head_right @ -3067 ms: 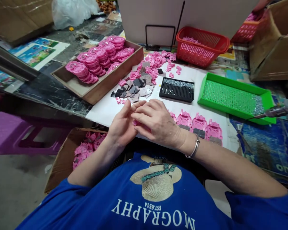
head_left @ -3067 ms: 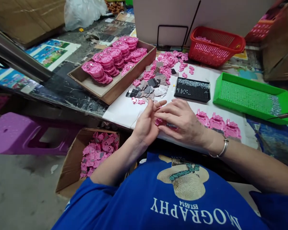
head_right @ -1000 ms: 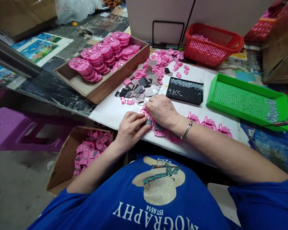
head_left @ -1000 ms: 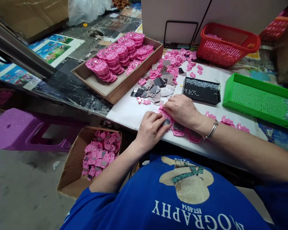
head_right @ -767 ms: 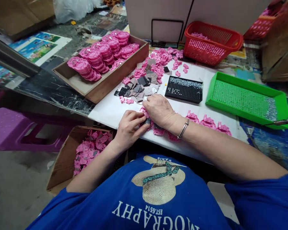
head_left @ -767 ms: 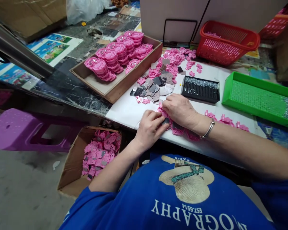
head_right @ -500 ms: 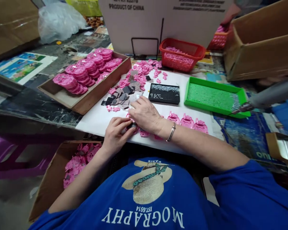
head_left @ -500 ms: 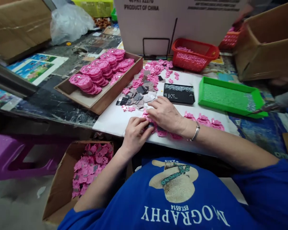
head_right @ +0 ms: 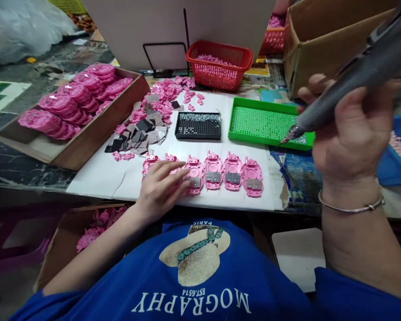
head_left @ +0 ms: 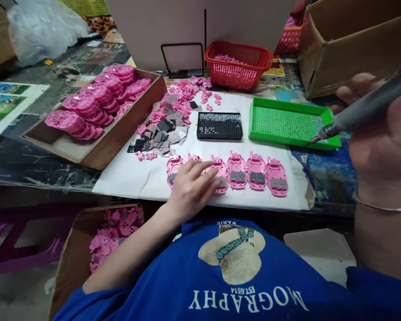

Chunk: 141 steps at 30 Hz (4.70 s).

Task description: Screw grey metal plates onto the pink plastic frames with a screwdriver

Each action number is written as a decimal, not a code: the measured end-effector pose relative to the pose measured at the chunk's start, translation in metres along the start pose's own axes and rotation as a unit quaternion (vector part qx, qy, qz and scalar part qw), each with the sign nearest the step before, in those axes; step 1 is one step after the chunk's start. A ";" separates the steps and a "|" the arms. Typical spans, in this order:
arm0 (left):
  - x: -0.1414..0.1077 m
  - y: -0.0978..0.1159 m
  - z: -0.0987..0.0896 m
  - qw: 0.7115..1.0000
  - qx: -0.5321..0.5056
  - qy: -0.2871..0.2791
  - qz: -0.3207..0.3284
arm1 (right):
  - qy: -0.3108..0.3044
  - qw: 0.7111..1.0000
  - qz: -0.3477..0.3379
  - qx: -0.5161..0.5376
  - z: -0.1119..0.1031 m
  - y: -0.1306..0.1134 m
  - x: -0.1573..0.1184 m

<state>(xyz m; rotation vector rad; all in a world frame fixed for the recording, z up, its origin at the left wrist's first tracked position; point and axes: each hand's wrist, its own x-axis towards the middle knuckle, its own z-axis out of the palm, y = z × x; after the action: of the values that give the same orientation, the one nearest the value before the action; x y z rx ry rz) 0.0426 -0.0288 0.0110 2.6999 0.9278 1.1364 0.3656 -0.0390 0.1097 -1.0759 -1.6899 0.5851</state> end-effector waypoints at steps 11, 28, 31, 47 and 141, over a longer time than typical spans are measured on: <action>0.033 0.033 0.042 0.976 0.024 -0.214 0.043 | 0.097 0.994 0.002 0.050 0.069 0.034 0.075; 0.066 -0.022 0.014 0.987 0.109 -0.120 0.003 | 0.101 0.995 -0.006 0.008 0.063 0.061 0.062; 0.083 -0.048 0.019 0.975 0.172 -0.141 -0.011 | 0.155 0.988 0.014 -0.003 0.055 0.075 0.059; 0.109 -0.069 0.056 0.962 0.162 -0.221 0.011 | 0.244 0.969 -0.007 -0.026 0.029 0.107 0.096; 0.066 0.081 0.085 0.940 0.078 -0.256 0.214 | 0.219 0.953 -0.033 0.206 0.059 0.053 -0.002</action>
<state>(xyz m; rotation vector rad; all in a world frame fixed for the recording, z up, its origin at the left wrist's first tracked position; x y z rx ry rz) 0.1763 -0.0440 0.0138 3.1766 0.3730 0.3421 0.3317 -0.0086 0.0444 -0.7725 -1.1476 0.5752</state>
